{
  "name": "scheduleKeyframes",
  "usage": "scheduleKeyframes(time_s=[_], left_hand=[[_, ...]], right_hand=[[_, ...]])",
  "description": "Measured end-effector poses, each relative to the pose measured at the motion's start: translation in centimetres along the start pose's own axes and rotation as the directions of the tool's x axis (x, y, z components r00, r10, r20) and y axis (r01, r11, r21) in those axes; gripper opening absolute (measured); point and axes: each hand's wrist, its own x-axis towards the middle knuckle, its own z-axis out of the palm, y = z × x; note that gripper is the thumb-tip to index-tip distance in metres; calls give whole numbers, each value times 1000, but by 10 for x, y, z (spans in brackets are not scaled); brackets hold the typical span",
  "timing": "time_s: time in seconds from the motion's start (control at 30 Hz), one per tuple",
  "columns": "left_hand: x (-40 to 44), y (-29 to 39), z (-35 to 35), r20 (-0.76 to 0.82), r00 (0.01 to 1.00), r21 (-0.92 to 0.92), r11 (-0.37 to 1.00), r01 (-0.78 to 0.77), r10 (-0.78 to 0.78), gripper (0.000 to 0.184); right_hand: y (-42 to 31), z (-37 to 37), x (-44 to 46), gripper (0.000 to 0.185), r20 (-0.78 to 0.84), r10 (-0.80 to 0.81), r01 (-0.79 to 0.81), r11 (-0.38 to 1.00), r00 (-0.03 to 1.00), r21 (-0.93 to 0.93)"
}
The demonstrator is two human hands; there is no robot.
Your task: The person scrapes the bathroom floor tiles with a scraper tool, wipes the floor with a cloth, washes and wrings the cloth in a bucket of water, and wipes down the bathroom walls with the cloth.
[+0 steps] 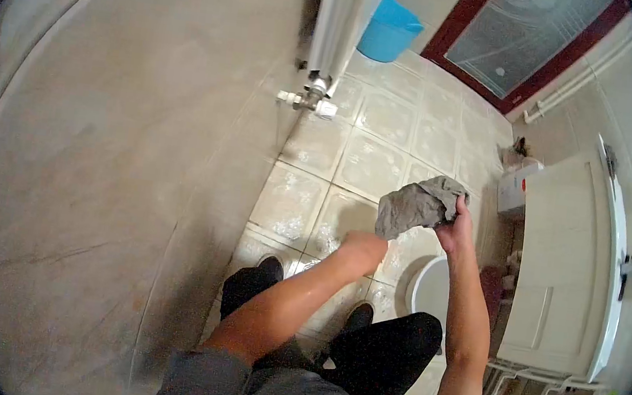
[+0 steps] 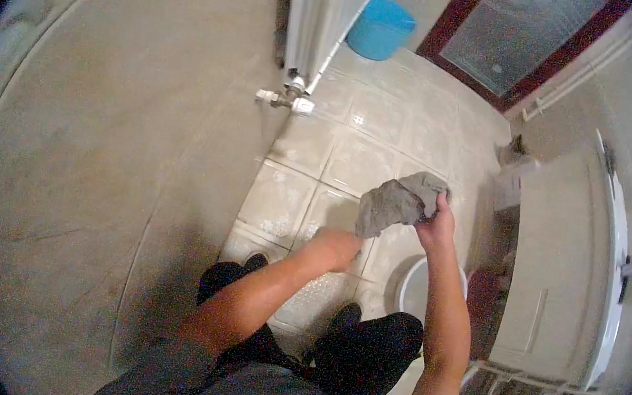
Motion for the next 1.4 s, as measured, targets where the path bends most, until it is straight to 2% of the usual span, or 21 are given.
scheduleKeyframes(time_s=[0.1,0.17,0.37,0.43,0.53,0.67,0.73,0.77,0.8,0.83,0.87,0.9,0.97,1.03,1.1,1.13,1.23,1.27,1.33,1.37,1.4], left_hand=[[25,-15,32,-79,996,45,998,-47,50,20],[37,-24,22,132,988,31,996,-80,75,23],[46,-62,16,-46,999,152,988,-6,14,40],[48,-67,33,-54,998,155,988,-11,19,40],[61,-91,64,19,995,47,994,95,-96,41],[90,-115,127,36,981,-53,980,190,-189,46],[97,-119,146,66,960,-77,957,278,-274,48],[101,-125,159,83,951,-57,951,303,-298,48],[103,-135,174,92,960,-47,962,270,-265,48],[102,-144,188,106,966,-39,970,240,-235,47],[103,-140,193,153,954,72,966,249,-258,47],[105,-145,206,162,950,79,963,257,-267,47],[104,-154,236,215,963,-3,986,166,-161,53],[102,-160,251,380,916,20,991,129,-127,62],[103,-167,268,439,895,-13,996,92,-77,59],[106,-162,267,464,884,-56,994,96,-60,56],[176,-54,226,479,875,88,996,32,-70,41],[202,-33,228,456,885,86,994,65,-97,38],[242,-3,242,448,892,-402,877,264,-63,43],[261,15,253,459,888,-417,874,250,-35,43],[281,32,264,523,851,-646,634,425,-37,52]], right_hand=[[-4,-40,-27,44,-42,-173,169,982,984,-89],[-23,-47,-47,43,-249,-220,196,974,943,-115],[-52,-128,-40,31,-190,-266,205,935,945,-289],[-46,-162,-53,33,-264,-264,191,943,928,-272],[-30,-231,-49,38,-233,-259,279,958,937,60],[16,-322,-55,47,-333,-266,316,943,905,104],[58,-373,-54,48,-585,2,-40,998,811,-52],[74,-400,-50,48,-583,37,-64,998,812,-26],[90,-426,-48,48,-589,7,-283,882,808,-377],[110,-443,-45,48,-575,-18,-450,602,818,-660],[124,-449,-43,52,-512,-176,-276,675,841,-684],[136,-456,-38,52,-515,-161,-284,680,842,-676],[159,-468,-28,62,-485,-406,-351,361,774,-864],[159,-458,-10,71,-538,-318,-409,391,780,-824],[166,-451,6,76,-657,-432,-510,416,618,-753],[170,-453,16,76,-668,-414,-515,428,619,-743],[184,-452,41,82,-676,-490,-588,347,551,-731],[183,-441,46,84,-712,-543,-633,371,446,-679],[186,-436,53,86,-736,-605,-689,394,303,-608],[198,-445,60,82,-767,-587,-625,503,259,-597],[203,-455,64,78,-793,-568,-545,602,221,-584]])
